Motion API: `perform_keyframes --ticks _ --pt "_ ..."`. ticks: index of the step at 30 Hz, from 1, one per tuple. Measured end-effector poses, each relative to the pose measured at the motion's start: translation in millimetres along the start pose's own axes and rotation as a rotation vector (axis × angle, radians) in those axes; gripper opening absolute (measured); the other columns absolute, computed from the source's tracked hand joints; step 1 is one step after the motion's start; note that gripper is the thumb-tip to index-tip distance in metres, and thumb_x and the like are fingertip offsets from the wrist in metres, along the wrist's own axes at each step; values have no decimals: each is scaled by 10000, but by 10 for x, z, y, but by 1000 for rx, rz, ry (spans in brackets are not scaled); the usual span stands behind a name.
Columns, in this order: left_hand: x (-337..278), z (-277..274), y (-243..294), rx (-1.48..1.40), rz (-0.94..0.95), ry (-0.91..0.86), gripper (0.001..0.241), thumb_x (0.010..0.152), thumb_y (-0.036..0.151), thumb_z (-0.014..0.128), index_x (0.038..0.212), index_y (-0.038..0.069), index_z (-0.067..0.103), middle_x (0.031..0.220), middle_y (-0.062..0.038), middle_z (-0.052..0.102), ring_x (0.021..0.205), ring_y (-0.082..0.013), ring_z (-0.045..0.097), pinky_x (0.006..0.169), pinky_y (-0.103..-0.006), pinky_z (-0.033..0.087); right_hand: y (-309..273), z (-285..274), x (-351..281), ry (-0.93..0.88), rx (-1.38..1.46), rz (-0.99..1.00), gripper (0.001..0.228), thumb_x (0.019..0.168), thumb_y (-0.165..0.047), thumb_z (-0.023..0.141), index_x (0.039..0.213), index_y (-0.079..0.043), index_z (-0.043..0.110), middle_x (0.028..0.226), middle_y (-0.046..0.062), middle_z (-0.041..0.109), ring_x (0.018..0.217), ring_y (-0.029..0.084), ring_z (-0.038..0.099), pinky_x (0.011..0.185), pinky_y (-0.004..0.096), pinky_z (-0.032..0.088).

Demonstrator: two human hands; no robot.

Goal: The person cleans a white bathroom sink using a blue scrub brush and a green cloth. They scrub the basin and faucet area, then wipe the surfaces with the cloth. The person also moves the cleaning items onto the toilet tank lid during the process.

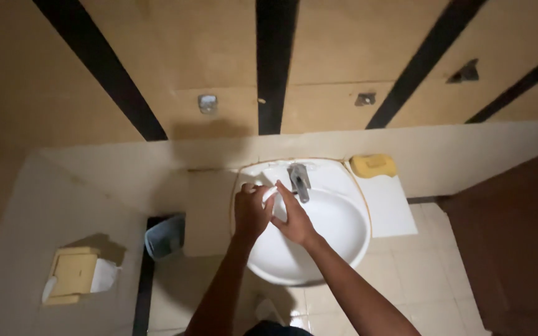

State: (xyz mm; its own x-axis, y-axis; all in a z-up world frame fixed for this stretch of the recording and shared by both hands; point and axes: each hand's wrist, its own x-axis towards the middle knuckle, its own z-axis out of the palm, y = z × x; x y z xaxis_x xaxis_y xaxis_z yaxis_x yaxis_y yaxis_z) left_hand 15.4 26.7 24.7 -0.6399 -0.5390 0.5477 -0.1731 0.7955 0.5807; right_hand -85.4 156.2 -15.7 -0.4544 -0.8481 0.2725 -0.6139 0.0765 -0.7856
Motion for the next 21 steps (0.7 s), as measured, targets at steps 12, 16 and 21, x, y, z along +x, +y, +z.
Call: perform_keyframes --ticks 12,16,21 --pt "-664 -78 1275 -26 20 131 189 759 196 822 873 61 755 837 -99 749 908 -310 695 775 -469 506 -767 -465 -941 66 84 522 936 867 -126 687 1669 -213 214 1316 223 674 1227 372 653 994 439 530" --pt "-815 3 1336 -32 26 94 230 775 209 815 923 41 762 888 -103 755 926 -287 696 813 -459 511 -417 -439 -1239 113 181 304 874 873 -64 622 1650 -202 245 1316 224 674 1209 338 705 915 424 576" --pt "-795 -82 1385 -56 137 -90 287 861 204 794 1077 17 765 969 -130 746 923 -318 652 773 -452 524 -688 -655 -1332 90 106 257 769 912 -80 617 1573 -158 231 1502 224 500 1262 397 584 748 437 646"
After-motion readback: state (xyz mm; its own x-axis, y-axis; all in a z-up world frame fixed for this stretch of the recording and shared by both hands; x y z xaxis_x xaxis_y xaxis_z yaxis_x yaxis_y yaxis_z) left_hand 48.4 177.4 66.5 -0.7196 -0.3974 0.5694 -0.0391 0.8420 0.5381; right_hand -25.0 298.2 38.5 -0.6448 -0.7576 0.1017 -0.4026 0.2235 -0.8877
